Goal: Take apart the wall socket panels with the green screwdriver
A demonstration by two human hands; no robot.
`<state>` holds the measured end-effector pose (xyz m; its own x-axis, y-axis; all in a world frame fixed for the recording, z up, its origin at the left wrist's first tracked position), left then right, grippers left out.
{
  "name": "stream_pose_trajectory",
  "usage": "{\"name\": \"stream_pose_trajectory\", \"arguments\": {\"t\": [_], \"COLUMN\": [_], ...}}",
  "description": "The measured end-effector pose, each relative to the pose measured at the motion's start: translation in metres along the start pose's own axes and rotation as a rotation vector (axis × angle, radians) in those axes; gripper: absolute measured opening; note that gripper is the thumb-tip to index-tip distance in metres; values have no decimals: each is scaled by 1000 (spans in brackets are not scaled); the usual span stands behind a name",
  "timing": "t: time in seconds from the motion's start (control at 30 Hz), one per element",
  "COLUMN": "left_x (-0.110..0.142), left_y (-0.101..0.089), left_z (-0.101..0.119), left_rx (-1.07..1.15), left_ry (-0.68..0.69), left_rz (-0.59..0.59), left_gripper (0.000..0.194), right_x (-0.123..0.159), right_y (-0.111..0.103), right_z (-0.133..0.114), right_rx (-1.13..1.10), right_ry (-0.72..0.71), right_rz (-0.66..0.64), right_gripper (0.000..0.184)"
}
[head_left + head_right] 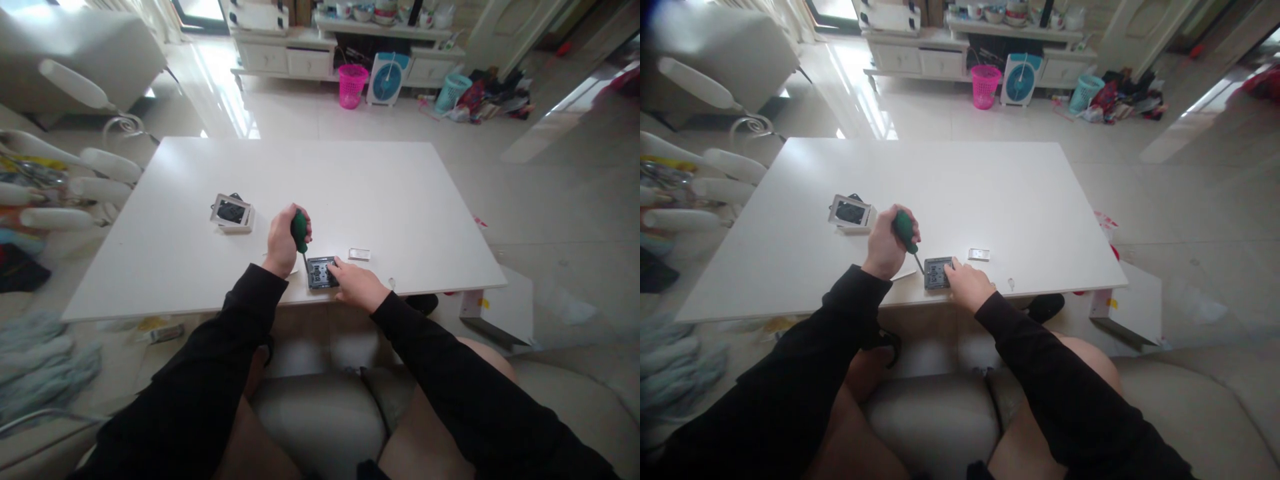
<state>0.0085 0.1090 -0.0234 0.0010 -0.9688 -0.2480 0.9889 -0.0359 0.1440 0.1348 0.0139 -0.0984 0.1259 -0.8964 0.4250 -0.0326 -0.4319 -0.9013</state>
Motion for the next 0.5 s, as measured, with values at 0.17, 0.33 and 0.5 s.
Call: {"name": "stream_pose_trajectory", "arguments": {"t": [0.17, 0.33, 0.5], "left_x": [4, 4, 5], "left_y": [4, 6, 5], "left_z": [1, -1, -6], "left_rx": [3, 173, 206], "left_ry": [10, 21, -13], "left_rz": [6, 20, 53], "left_gripper": [51, 45, 47], "right_x": [0, -2, -2], "right_y": [3, 4, 5], "right_z": [-3, -4, -3], "right_rx": [38, 42, 40], "right_ry": [20, 26, 26], "right_rz": [-32, -44, -66], "right_gripper": [76, 78, 79]}}
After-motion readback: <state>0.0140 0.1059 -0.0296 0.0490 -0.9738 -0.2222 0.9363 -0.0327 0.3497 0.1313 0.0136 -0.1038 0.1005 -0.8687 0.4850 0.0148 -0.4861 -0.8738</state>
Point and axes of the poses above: each hand's wrist, its own x-axis away from the middle knuckle, its own y-axis out of the palm, z = x × y, the point moved 10 cm from there along -x, towards the middle knuckle, and after that the axes turned 14 degrees about y, right-handed, at the moved point
